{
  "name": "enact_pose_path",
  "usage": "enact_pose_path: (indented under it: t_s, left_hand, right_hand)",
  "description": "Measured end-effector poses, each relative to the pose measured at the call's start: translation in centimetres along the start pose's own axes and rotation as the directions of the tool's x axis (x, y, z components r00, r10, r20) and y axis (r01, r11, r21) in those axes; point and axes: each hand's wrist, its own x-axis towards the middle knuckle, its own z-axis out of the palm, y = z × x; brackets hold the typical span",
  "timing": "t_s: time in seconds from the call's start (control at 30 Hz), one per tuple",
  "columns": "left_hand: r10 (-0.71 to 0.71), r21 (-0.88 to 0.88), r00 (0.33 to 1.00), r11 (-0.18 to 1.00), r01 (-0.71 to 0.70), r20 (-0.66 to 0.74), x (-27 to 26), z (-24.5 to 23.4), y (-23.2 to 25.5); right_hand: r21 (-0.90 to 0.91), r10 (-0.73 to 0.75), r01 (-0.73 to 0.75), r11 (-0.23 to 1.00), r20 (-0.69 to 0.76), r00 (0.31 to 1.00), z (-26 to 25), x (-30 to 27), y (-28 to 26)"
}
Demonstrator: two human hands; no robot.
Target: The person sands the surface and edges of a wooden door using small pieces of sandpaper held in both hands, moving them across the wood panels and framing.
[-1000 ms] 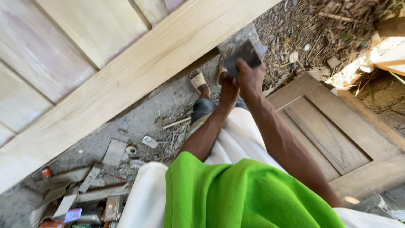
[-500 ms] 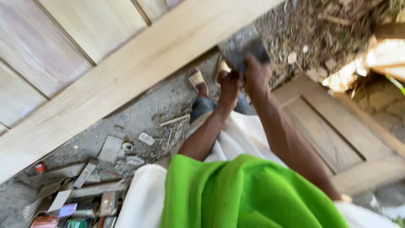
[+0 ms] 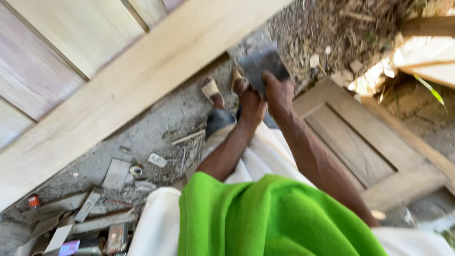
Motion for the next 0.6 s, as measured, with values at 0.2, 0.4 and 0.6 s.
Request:
enact_pose_path:
  t_s: [0.2, 0.4, 0.6]
  left_hand:
    - [-0.089, -0.073, 0.975, 0.994, 0.076, -0.203, -2.5, 1.8, -1.6]
    - [0.082, -0.488, 0.99, 0.872, -0.016, 0.114, -2.3, 1.6, -3.7]
    - [0.153, 0.396, 0.964, 0.889, -0.231, 0.219, -0.8, 0.2, -2.2]
  right_hand:
    - [-0.127, 0.252, -0.259, 0.957, -0.075, 0.965, -0.4, 1.0, 1.1]
    - [-0.017, 0.089, -0.09, 0.996, -0.034, 0.995, -0.2, 0.7, -0.9]
    - [-0.095, 0.168, -0.177, 0.98, -0.095, 0.981, -0.2, 0.6, -2.3]
